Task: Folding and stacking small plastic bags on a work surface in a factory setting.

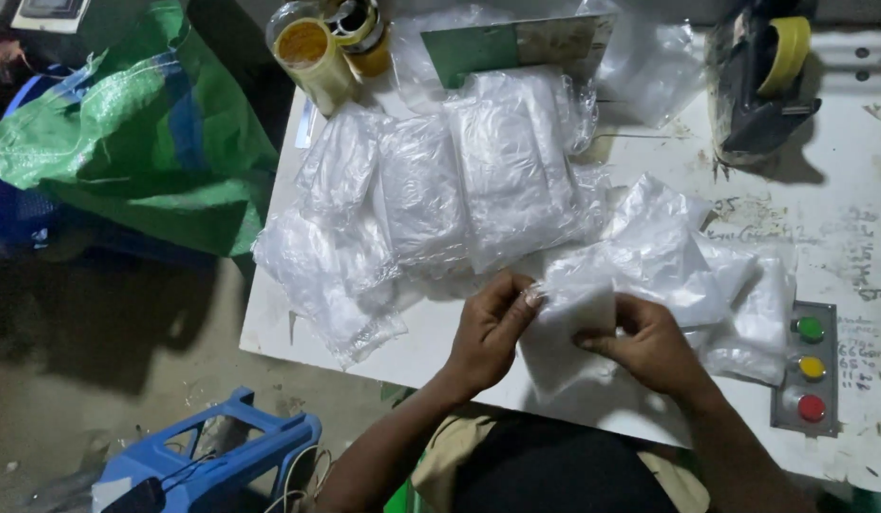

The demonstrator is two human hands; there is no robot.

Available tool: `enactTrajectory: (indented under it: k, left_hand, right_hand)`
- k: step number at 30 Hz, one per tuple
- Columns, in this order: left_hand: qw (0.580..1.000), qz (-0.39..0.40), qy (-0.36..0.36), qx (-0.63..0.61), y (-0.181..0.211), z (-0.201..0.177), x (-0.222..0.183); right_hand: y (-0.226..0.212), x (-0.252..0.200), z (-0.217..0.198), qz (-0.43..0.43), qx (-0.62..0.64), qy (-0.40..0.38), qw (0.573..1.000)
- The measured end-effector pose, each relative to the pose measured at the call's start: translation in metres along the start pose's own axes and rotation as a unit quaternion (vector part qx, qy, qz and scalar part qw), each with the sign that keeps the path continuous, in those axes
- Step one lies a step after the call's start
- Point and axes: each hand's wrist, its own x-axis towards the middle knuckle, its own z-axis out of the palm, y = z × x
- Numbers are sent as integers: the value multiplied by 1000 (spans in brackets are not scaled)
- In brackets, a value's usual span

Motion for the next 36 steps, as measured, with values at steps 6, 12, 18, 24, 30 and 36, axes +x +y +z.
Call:
enactTrajectory:
  k: [6, 12, 18, 24, 30, 36]
  left_hand:
    - [964, -258, 60, 16, -52, -6, -52]
    - [941, 31, 76, 328, -82, -5, -70]
    - [914, 15, -74, 398, -105, -1, -68]
    - [929, -107, -163, 315, -77, -21, -68]
    - [922, -11, -140, 360, -97, -11, -80]
    - [957, -197, -150, 149, -64, -28, -65]
  right_hand:
    - [13, -17, 33, 175, -306, -109, 930]
    - [16, 2, 47, -11, -376, -38, 926]
    - [19, 36, 53, -17, -465, -250, 849]
    - [0, 35, 42, 90, -425, -300, 849]
    - [30, 28, 40, -72, -476, -278, 831]
    - [27, 19, 38, 16, -435, -314, 844]
